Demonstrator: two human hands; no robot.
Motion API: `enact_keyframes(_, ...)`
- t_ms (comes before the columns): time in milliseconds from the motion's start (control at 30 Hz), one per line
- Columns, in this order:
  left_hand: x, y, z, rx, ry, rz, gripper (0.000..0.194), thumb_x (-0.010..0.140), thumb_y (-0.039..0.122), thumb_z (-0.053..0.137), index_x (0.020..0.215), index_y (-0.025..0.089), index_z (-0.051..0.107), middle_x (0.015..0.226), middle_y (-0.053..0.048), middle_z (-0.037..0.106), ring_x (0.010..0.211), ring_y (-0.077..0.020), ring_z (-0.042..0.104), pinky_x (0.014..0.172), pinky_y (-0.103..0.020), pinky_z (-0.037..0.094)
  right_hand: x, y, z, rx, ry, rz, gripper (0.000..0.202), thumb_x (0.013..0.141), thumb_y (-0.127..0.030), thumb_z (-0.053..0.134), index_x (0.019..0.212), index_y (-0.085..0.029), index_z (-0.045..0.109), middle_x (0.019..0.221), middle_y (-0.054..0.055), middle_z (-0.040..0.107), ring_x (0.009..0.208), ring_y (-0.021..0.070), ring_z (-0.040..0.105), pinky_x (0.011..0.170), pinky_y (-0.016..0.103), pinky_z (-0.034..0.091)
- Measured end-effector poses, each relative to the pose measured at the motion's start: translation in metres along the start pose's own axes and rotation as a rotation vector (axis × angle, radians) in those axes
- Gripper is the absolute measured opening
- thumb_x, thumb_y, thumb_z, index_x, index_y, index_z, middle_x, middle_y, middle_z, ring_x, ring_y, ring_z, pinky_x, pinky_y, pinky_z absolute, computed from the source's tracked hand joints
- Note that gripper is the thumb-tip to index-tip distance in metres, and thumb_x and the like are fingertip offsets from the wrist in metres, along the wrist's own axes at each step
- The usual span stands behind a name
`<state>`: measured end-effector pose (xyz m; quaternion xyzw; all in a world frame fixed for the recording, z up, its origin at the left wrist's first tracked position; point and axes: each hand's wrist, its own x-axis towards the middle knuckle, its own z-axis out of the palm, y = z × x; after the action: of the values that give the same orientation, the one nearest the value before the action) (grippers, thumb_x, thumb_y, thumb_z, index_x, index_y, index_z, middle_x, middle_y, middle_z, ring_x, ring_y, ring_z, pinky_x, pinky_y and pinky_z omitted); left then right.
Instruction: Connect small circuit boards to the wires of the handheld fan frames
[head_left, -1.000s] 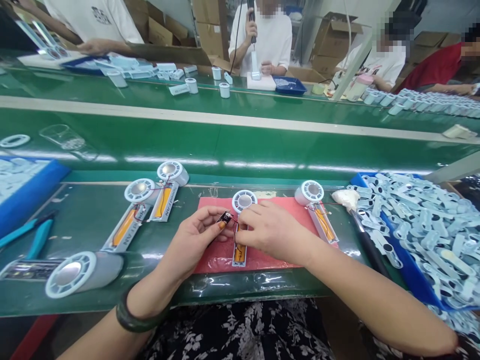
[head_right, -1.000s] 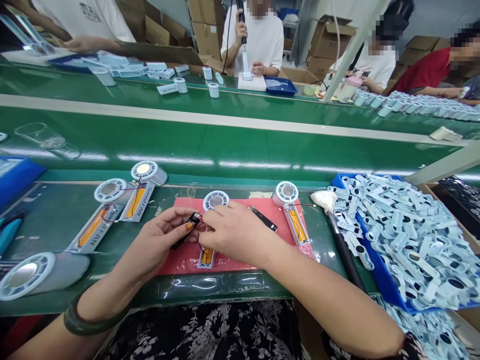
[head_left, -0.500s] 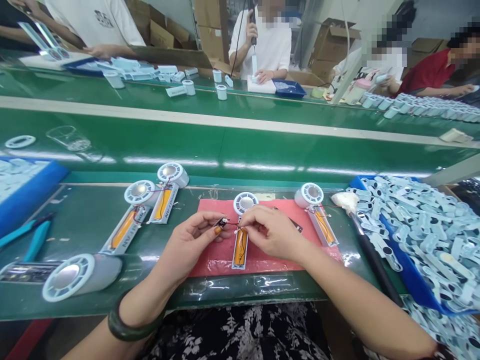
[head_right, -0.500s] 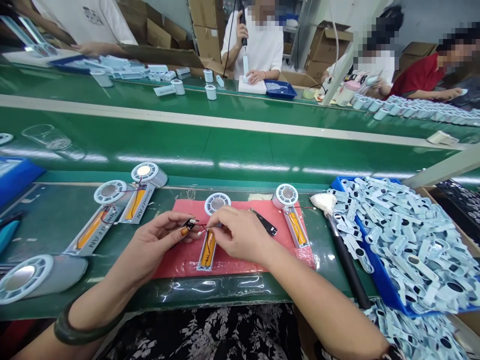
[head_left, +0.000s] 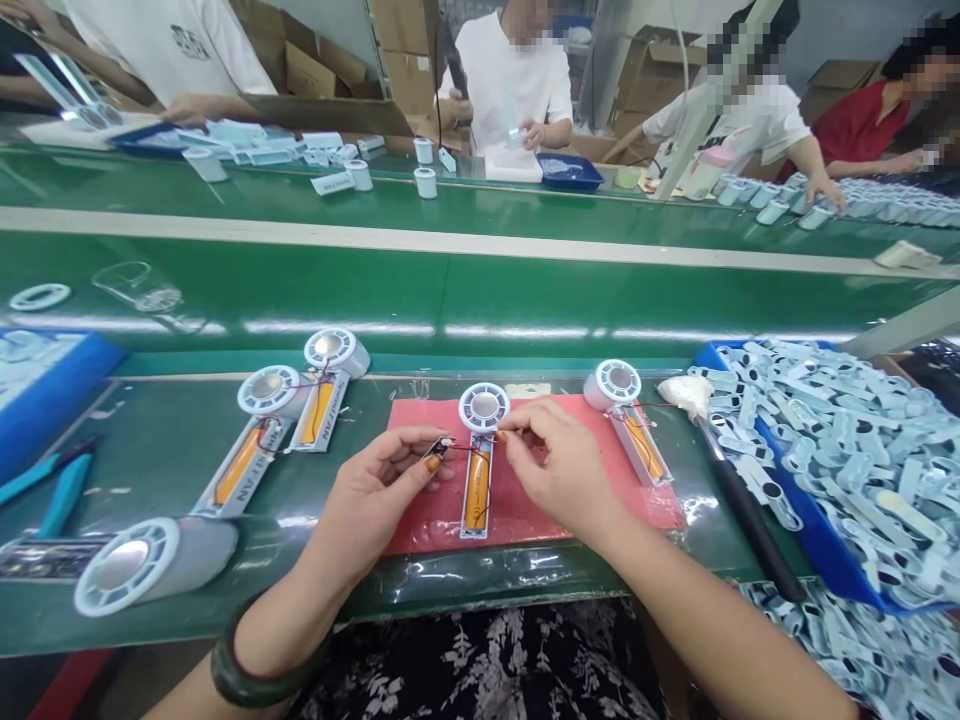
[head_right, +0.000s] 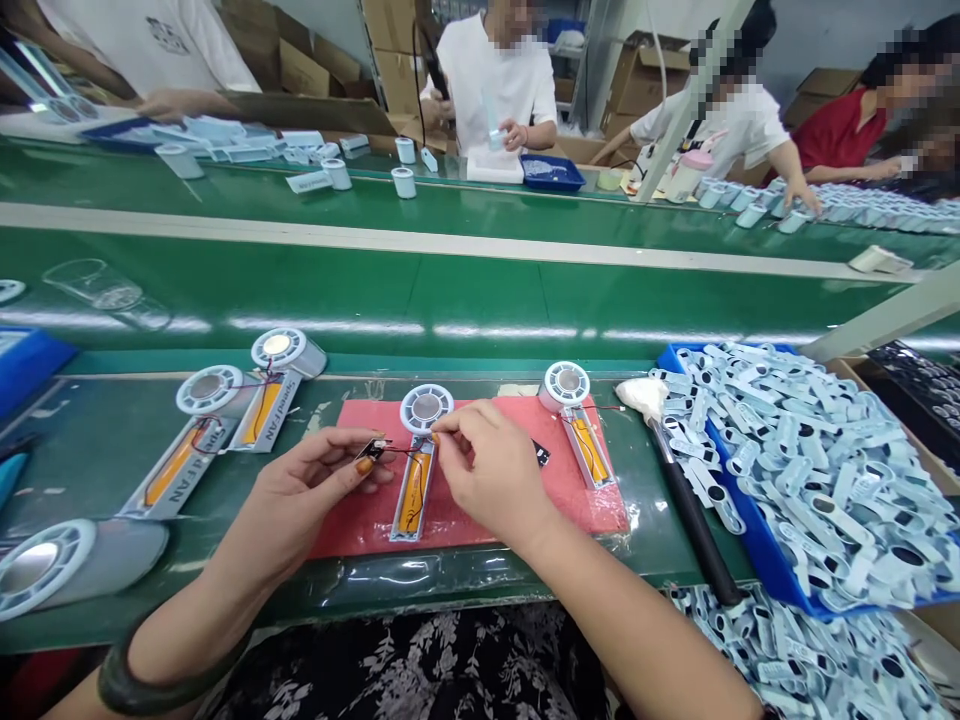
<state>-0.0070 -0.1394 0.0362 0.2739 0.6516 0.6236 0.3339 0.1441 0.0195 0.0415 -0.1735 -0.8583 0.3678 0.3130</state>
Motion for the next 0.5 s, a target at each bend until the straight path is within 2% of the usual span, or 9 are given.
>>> enact_keyframes(200, -0.010, 0.011, 0.011, 0.015, -0.044, 0.059, 0.023, 0.088, 0.036, 0.076, 0.109, 0.026, 0.075, 0.093, -0.001, 0.077, 0.078, -0.0128, 0.074, 0.075, -0.019, 0.063, 0.001, -0.014, 0.007, 0.173, -0.037, 0.080, 0.013, 0.093, -0.016, 0.060, 0.096, -0.019, 0.072, 0.090, 0.001, 0.065, 0.076, 0.0129, 0.060, 0.068, 0.028, 0.047)
enact_keyframes(333, -0.011, 0.008, 0.012, 0.075, 0.001, 0.108, 0.022, 0.088, 0.035, 0.076, 0.109, 0.029, 0.076, 0.097, 0.000, 0.076, 0.082, -0.0112, 0.073, 0.078, -0.016, 0.060, 0.003, -0.020, 0.007, 0.162, -0.091, 0.154, 0.012, 0.092, -0.016, 0.061, 0.090, -0.020, 0.072, 0.087, 0.000, 0.063, 0.071, 0.0124, 0.058, 0.064, 0.028, 0.045)
enact_keyframes(400, -0.012, 0.004, 0.011, 0.112, 0.013, 0.129, 0.021, 0.089, 0.033, 0.075, 0.110, 0.031, 0.076, 0.099, 0.001, 0.076, 0.085, -0.0104, 0.072, 0.080, -0.015, 0.059, 0.004, -0.021, 0.007, 0.133, -0.090, 0.126, 0.012, 0.093, -0.016, 0.059, 0.089, -0.019, 0.070, 0.087, 0.001, 0.064, 0.072, 0.0134, 0.059, 0.065, 0.029, 0.045)
enact_keyframes(500, -0.012, 0.000, 0.011, 0.090, 0.007, 0.124, 0.022, 0.091, 0.033, 0.074, 0.112, 0.032, 0.075, 0.101, 0.001, 0.076, 0.088, -0.0113, 0.072, 0.082, -0.017, 0.059, 0.004, -0.019, 0.011, 0.034, -0.028, -0.034, 0.013, 0.098, -0.017, 0.054, 0.093, -0.016, 0.066, 0.093, 0.005, 0.066, 0.085, 0.0181, 0.063, 0.074, 0.033, 0.048)
